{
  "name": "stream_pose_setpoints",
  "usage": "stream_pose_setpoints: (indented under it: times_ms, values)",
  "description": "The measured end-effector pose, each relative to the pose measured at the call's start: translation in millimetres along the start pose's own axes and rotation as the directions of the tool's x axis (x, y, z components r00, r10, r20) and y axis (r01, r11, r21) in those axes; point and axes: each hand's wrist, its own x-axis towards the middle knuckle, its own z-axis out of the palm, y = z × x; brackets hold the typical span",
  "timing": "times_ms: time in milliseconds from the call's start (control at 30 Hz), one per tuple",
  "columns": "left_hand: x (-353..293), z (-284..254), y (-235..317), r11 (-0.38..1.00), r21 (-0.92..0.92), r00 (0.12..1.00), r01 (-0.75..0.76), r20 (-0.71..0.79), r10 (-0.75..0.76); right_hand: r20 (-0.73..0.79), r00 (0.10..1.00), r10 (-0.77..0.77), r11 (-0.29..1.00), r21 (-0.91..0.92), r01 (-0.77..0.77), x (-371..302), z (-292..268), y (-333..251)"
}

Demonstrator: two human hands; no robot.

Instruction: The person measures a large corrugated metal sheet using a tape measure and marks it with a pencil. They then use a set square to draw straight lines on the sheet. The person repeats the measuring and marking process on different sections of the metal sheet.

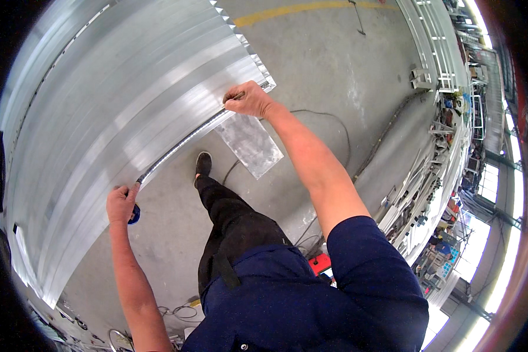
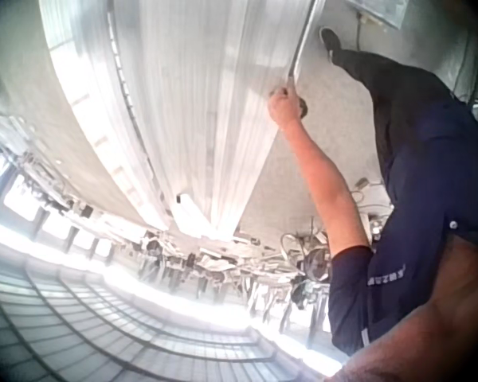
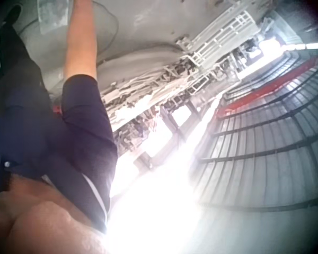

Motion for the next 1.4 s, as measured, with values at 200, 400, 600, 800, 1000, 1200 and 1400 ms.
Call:
stream_pose_setpoints:
  times_ms: [200, 400, 600, 800, 1000, 1200, 1400]
  values:
    - [0.6, -1.0, 1.8, 1.0, -0.007, 1.0, 0.018, 0.004, -0.018, 0.006, 1.0, -0.023, 0.999, -0.034, 0.023, -1.4, -0.3, -2.0]
    - [0.7, 0.1, 1.3, 1.0, 0.003, 1.0, 0.012, -0.006, -0.012, 0.012, 1.0, -0.017, 0.999, -0.028, 0.017, -1.9, 0.5, -3.4]
    - [1.2, -2.0, 4.2, 0.999, 0.006, 0.999, 0.036, 0.014, -0.036, 0.001, 0.999, -0.033, 0.999, 0.0, 0.033, -1.8, 2.5, 1.8]
    - [0.7, -3.6, 6.7, 0.999, 0.019, 0.998, 0.05, 0.031, -0.051, -0.008, 0.999, -0.053, 0.998, -0.035, 0.053, -2.8, 2.6, 0.6]
    - [1.3, -2.5, 1.8, 0.998, 0.043, 0.998, 0.049, 0.039, -0.05, -0.056, 0.998, -0.021, 0.999, 0.029, 0.023, -4.7, 8.7, -3.2]
    - [2.3, -3.6, 5.1, 0.998, 0.036, 0.997, 0.058, 0.045, -0.059, -0.055, 0.993, -0.108, 0.989, 0.095, 0.113, -7.6, 31.1, -9.2]
    - [3.6, -1.7, 0.7, 0.998, 0.045, 0.998, 0.044, 0.05, -0.046, -0.066, 0.985, -0.161, 0.987, -0.011, 0.16, -3.4, 33.1, -5.4]
